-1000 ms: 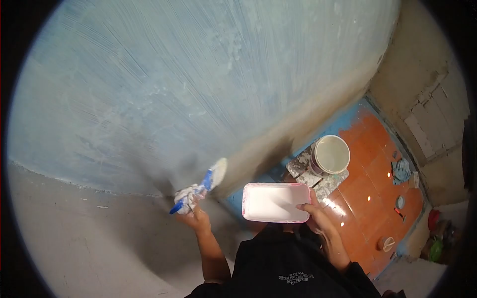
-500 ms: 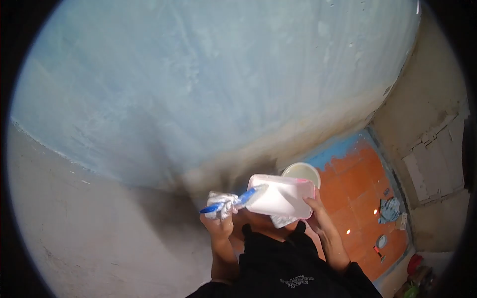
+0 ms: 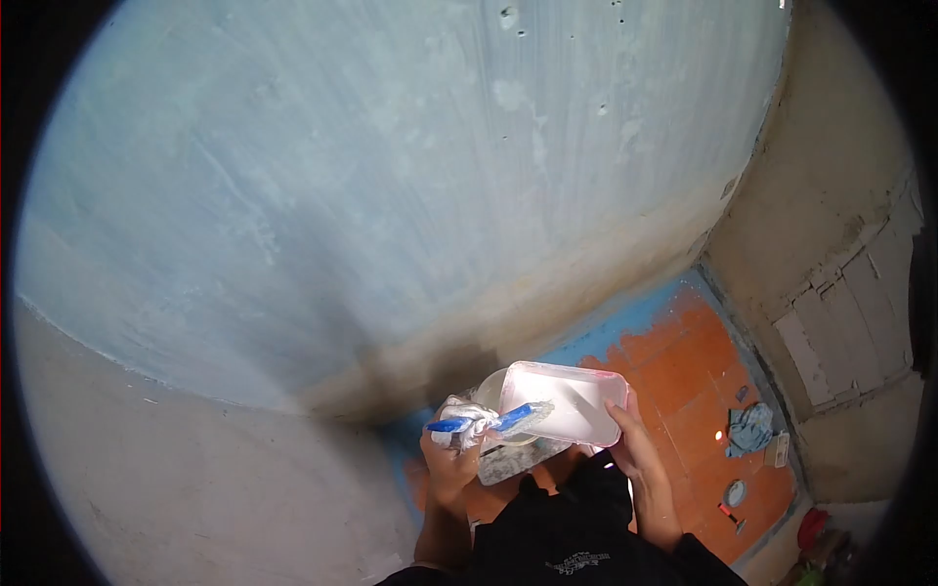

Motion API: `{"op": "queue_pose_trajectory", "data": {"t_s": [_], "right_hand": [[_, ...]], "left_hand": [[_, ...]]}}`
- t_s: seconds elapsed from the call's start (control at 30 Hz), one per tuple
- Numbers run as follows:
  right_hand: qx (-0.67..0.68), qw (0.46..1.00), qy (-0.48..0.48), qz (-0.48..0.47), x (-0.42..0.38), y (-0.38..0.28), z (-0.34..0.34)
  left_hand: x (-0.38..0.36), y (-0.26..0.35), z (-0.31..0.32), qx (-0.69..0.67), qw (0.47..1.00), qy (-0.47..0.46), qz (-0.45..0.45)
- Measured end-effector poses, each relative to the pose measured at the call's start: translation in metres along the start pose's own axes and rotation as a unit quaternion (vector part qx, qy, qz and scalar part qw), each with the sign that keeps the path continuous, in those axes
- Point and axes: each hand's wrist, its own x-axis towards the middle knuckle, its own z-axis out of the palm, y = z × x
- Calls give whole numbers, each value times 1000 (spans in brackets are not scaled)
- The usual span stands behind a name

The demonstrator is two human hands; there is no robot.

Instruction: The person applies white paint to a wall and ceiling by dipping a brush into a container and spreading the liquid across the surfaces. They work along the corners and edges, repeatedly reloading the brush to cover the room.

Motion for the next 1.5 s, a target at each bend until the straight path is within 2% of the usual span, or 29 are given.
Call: {"op": "queue_pose_trajectory", "data": {"t_s": [0.07,0.1,0.13,0.23,0.3,0.4,0.47,0.5,0.53,0.63,0.67,0.8,0.97,1.07,1.17,1.27,1.37,1.4,1.5], "right_hand": [[60,998,-13,34,14,-11,-17],[51,998,-22,22,18,-13,-24],[40,999,-34,3,26,-21,-33],[8,999,-47,-10,52,-61,-68],[-7,998,-64,-6,66,-91,-92],[-13,997,-74,4,92,-133,-134],[-41,995,-87,-2,109,-160,-159],[-48,996,-79,8,113,-173,-167],[-53,996,-68,19,109,-182,-170],[-64,996,-55,17,127,-197,-195],[-65,996,-53,14,133,-198,-202],[-22,998,-49,36,146,-213,-215],[-24,998,-38,53,170,-232,-215],[-11,998,-57,27,189,-242,-209],[-30,998,-54,-26,213,-245,-202],[-9,998,-69,-3,225,-261,-186],[9,998,-60,4,239,-264,-182],[14,998,-57,7,241,-268,-177],[18,998,-64,14,253,-274,-179]], "left_hand": [[9,3,22,22,999,23,-6],[13,4,32,33,999,30,-10],[23,0,46,49,997,11,62],[31,-25,102,-57,996,67,4],[43,-44,136,-55,998,40,-11],[76,-31,203,-80,996,-44,-17],[96,-28,244,-64,995,-66,28],[100,-28,258,-53,995,-76,44],[98,-35,263,-38,995,-90,10],[114,-44,296,-22,992,-121,10],[120,-48,301,-3,987,-162,-6],[147,-46,323,119,949,-291,28],[184,-50,334,151,935,-319,45],[215,-50,333,166,921,-350,37],[246,-42,333,215,904,-350,115],[276,-49,334,200,903,-379,33],[293,-57,339,222,910,-344,71],[293,-50,346,228,910,-319,133],[298,-69,349,245,918,-278,141]]}}
